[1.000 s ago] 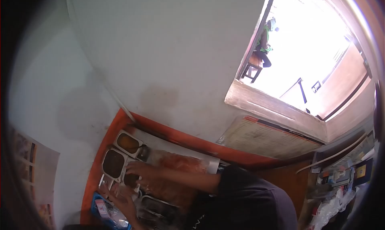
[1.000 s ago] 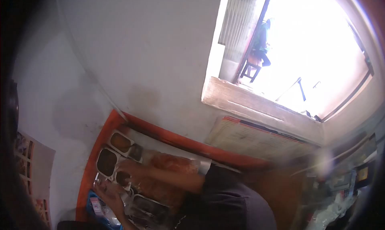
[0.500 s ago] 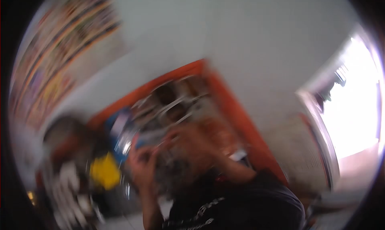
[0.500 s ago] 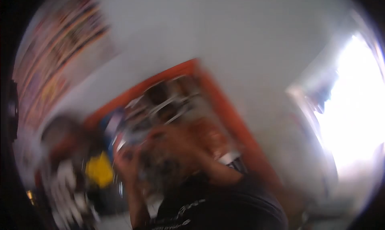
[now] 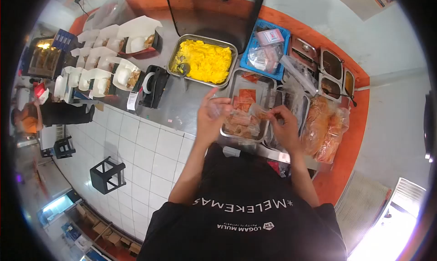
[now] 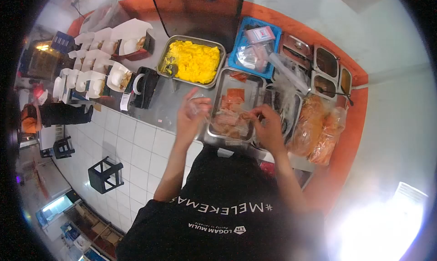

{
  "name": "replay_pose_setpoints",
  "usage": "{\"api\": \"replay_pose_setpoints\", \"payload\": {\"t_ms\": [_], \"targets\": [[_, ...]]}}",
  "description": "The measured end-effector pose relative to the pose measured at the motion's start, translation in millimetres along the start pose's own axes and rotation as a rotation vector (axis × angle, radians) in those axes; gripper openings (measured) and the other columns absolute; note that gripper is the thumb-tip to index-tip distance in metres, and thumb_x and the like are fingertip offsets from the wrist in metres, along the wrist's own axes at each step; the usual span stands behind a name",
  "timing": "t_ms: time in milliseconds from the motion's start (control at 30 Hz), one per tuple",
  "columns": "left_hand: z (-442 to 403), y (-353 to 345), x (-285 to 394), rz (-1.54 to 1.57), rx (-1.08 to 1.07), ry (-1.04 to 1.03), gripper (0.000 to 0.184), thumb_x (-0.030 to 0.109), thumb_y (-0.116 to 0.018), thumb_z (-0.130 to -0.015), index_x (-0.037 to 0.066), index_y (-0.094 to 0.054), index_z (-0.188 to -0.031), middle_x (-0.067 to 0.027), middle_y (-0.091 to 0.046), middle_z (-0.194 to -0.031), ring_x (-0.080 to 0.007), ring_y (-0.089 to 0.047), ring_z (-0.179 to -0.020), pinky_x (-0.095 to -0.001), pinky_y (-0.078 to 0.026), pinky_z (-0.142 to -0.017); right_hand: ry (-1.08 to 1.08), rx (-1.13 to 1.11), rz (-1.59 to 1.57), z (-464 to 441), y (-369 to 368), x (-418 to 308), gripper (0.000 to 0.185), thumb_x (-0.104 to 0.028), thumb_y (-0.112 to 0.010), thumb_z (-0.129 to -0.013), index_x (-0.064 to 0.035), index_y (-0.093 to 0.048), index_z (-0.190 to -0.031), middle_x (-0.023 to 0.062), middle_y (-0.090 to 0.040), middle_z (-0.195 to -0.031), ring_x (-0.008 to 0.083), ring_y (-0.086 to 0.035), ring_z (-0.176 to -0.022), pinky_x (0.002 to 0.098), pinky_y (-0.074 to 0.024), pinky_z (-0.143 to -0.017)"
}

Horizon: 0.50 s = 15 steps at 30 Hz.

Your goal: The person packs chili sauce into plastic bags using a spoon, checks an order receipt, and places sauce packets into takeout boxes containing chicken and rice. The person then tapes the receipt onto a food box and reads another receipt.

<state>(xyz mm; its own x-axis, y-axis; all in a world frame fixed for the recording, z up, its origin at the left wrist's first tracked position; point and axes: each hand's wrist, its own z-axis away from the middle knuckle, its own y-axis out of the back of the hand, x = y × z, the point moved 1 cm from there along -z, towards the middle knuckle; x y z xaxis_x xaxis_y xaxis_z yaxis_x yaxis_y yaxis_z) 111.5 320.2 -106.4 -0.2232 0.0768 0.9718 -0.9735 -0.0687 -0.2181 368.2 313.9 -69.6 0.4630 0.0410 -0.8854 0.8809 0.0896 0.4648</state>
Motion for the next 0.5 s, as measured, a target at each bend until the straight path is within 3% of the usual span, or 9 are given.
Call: {"api": "replay_pose_setpoints", "payload": {"t_ms": [33, 100, 167, 200, 300, 367, 400, 500], "targets": [[1, 24, -5, 0.101, 0.013, 0.072, 0.065, -0.003, -0.066, -0.098, 0.001, -0.039, -0.157, -0.0201, -0.07, -0.127, -0.0228, -0.07, -0.111, -0.0347, -0.058, -0.096, -0.027, 0.005, -0.015, 5, -21, 14, 0.012, -0.008, -0.075, -0.095, 0.0012, -0.069, -0.1, 0.0063, -0.066, -0.092, 0.0128, -0.063, -0.085, 0.027, -0.0494, -0.078], [7, 65, -13, 0.299, 0.041, 0.215, 0.062, -0.002, -0.06, -0.102, 0.0, -0.035, -0.158, -0.024, -0.068, -0.132, -0.0267, -0.069, -0.119, -0.0378, -0.058, -0.099, 0.011, -0.056, 0.176, 20, -59, 49, 0.019, -0.011, -0.074, -0.095, 0.0002, -0.069, -0.109, 0.0121, -0.068, -0.101, 0.0233, -0.067, -0.093, 0.034, -0.0525, -0.083], [21, 89, -22, 0.253, 0.008, 0.238, 0.052, 0.005, -0.057, -0.107, -0.002, -0.039, -0.155, -0.0269, -0.068, -0.134, -0.0311, -0.07, -0.121, -0.0407, -0.057, -0.104, 0.155, -0.07, 0.435, 27, -84, 36, 0.028, -0.013, -0.073, -0.094, -0.0019, -0.07, -0.12, 0.017, -0.071, -0.108, 0.0335, -0.069, -0.1, 0.041, -0.0536, -0.088], [26, 97, -26, 0.21, -0.013, 0.259, 0.052, 0.007, -0.058, -0.107, -0.002, -0.04, -0.155, -0.0268, -0.068, -0.133, -0.0313, -0.07, -0.12, -0.0405, -0.057, -0.104, 0.026, -0.15, 0.41, 35, -86, 30, 0.039, -0.013, -0.073, -0.093, -0.0008, -0.066, -0.13, 0.0177, -0.07, -0.114, 0.0399, -0.067, -0.11, 0.0442, -0.053, -0.098], [37, 101, -28, 0.202, -0.069, 0.31, 0.049, 0.014, -0.064, -0.106, -0.004, -0.049, -0.149, -0.0242, -0.072, -0.127, -0.028, -0.073, -0.114, -0.0386, -0.057, -0.102, -0.061, -0.17, 0.184, 35, -102, -18, 0.04, -0.013, -0.074, -0.094, 0.0003, -0.064, -0.131, 0.0169, -0.072, -0.112, 0.0352, -0.07, -0.106, 0.0405, -0.0553, -0.096], [42, 95, -22, 0.193, -0.13, 0.355, 0.049, 0.016, -0.068, -0.104, -0.005, -0.053, -0.146, -0.0224, -0.073, -0.125, -0.025, -0.072, -0.114, -0.037, -0.058, -0.099, -0.171, -0.194, -0.098, 37, -129, -28, 0.039, -0.013, -0.075, -0.095, 0.0006, -0.065, -0.13, 0.0146, -0.073, -0.109, 0.027, -0.072, -0.099, 0.0368, -0.0567, -0.089], [44, 94, -22, 0.173, -0.138, 0.35, 0.045, 0.011, -0.071, -0.102, -0.004, -0.058, -0.141, -0.019, -0.076, -0.121, -0.02, -0.073, -0.108, -0.0334, -0.059, -0.094, -0.223, -0.201, -0.239, 37, -142, -33, 0.038, -0.013, -0.076, -0.096, 0.0008, -0.065, -0.13, 0.0135, -0.073, -0.108, 0.023, -0.072, -0.096, 0.035, -0.0573, -0.086], [45, 94, -10, 0.02, -0.181, 0.327, 0.043, 0.006, -0.075, -0.097, -0.003, -0.061, -0.138, -0.0148, -0.078, -0.114, -0.0168, -0.074, -0.102, -0.0294, -0.058, -0.091, -0.343, -0.239, -0.448, 32, -167, -46, 0.036, -0.012, -0.076, -0.097, 0.0029, -0.065, -0.129, 0.0084, -0.073, -0.101, 0.0125, -0.069, -0.088, 0.029, -0.0569, -0.079]]}}
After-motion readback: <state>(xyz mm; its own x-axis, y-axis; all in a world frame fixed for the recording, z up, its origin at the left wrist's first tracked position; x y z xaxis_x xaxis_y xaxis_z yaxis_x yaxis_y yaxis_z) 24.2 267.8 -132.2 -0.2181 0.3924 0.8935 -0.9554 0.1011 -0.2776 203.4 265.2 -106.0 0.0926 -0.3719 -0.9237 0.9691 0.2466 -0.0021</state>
